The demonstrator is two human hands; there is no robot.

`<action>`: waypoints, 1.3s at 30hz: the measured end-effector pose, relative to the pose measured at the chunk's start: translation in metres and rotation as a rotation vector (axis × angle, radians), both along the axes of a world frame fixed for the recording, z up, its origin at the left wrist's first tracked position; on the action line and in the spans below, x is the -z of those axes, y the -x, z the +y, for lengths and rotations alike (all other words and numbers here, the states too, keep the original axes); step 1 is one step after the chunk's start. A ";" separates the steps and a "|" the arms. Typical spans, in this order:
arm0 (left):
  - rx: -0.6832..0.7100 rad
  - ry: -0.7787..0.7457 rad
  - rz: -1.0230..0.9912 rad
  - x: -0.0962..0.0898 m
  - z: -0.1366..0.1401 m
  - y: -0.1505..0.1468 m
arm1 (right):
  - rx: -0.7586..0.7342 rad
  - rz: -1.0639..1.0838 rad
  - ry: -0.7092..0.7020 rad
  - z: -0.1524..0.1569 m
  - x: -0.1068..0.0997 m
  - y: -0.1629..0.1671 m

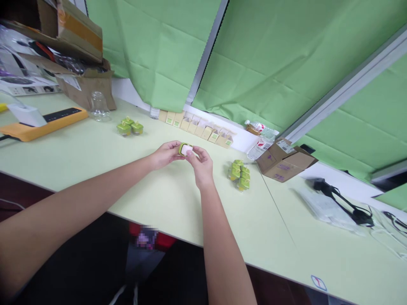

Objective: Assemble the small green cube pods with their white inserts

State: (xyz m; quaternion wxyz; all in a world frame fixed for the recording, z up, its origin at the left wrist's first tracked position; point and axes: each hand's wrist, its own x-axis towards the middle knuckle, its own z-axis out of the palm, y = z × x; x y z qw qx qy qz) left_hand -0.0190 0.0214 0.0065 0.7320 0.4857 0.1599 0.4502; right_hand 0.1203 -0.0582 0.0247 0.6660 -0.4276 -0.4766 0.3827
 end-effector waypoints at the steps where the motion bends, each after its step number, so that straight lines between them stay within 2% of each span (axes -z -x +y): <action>1: 0.003 0.003 -0.001 0.000 0.000 0.000 | -0.007 0.006 0.005 0.000 0.000 0.000; 12: 0.004 0.076 0.030 0.001 0.001 -0.002 | -0.001 0.027 0.044 0.001 -0.001 -0.001; 17: 0.020 0.049 0.042 0.002 0.000 -0.002 | -0.012 -0.004 0.072 0.000 -0.002 0.001; 23: 0.001 0.103 0.067 0.003 0.001 -0.002 | -0.028 0.053 0.112 0.002 0.000 -0.006; 39: -0.008 0.060 0.142 0.002 -0.003 -0.002 | -0.047 -0.057 0.159 -0.001 0.000 -0.003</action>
